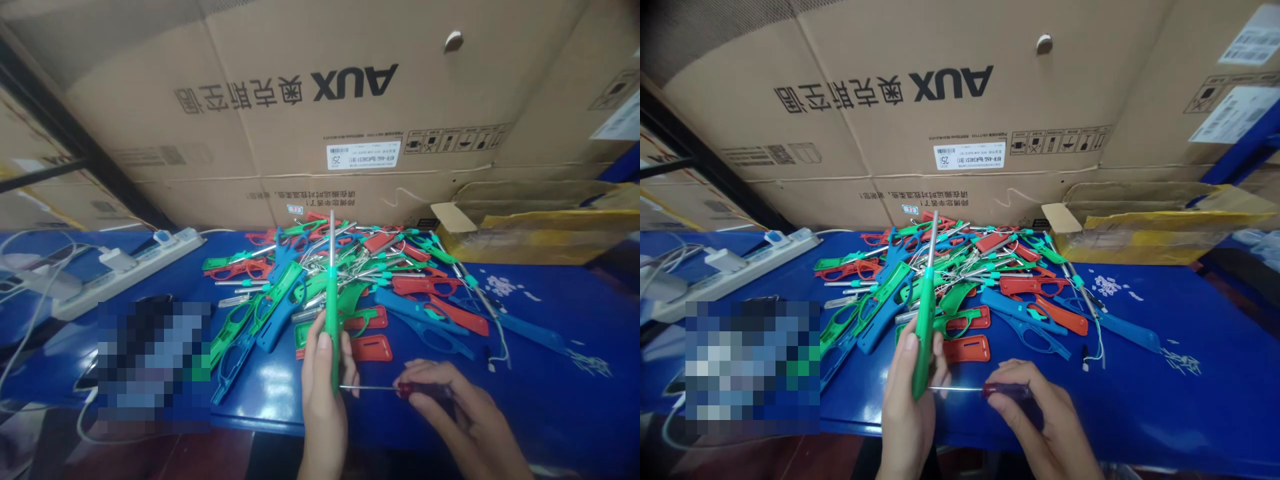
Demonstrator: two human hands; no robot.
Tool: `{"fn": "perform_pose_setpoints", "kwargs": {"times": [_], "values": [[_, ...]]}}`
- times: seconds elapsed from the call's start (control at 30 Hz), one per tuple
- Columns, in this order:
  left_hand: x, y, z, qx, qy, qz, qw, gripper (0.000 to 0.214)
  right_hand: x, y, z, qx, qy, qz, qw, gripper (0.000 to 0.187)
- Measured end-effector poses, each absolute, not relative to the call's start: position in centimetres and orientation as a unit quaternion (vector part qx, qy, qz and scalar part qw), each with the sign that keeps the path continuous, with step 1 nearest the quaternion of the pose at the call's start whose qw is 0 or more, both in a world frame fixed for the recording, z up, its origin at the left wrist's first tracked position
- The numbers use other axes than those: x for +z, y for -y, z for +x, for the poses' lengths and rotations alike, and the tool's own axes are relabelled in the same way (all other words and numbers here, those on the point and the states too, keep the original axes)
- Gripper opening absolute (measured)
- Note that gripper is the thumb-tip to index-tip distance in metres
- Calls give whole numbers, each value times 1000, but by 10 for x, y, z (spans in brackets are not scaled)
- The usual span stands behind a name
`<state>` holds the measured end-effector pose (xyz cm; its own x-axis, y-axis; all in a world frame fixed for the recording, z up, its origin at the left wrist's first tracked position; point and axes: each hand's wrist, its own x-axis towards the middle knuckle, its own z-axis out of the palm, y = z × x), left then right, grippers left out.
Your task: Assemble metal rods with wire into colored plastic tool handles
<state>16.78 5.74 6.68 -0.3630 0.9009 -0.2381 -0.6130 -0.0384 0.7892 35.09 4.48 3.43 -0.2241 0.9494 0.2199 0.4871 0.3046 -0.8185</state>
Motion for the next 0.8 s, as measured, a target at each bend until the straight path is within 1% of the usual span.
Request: {"fn": "perform_pose_setpoints", "kwargs": {"times": [0.1, 0.23, 0.33, 0.4, 0.57, 0.67, 0.8], "values": [[68, -56, 168, 712, -433, 160, 529, 50, 34, -48, 350, 260, 738, -512, 354, 16], [69, -56, 169, 714, -445, 141, 522, 45, 44, -44, 342, 268, 732, -526, 339, 17], [70, -56, 169, 712, -441, 156, 524, 52, 41, -40, 344, 286, 729, -524, 335, 23], [70, -56, 170, 708, -441, 163, 527, 56, 33, -39, 349, 272, 730, -529, 337, 22], [72, -55, 169, 708, -450, 134, 529, 50, 15, -37, 361, 190, 743, -549, 333, 24], [73, -54, 169, 709, -450, 129, 528, 51, 20, -34, 359, 166, 747, -553, 330, 25], [74, -54, 169, 704, -454, 128, 531, 53, 34, -33, 355, 185, 755, -536, 329, 23]]}}
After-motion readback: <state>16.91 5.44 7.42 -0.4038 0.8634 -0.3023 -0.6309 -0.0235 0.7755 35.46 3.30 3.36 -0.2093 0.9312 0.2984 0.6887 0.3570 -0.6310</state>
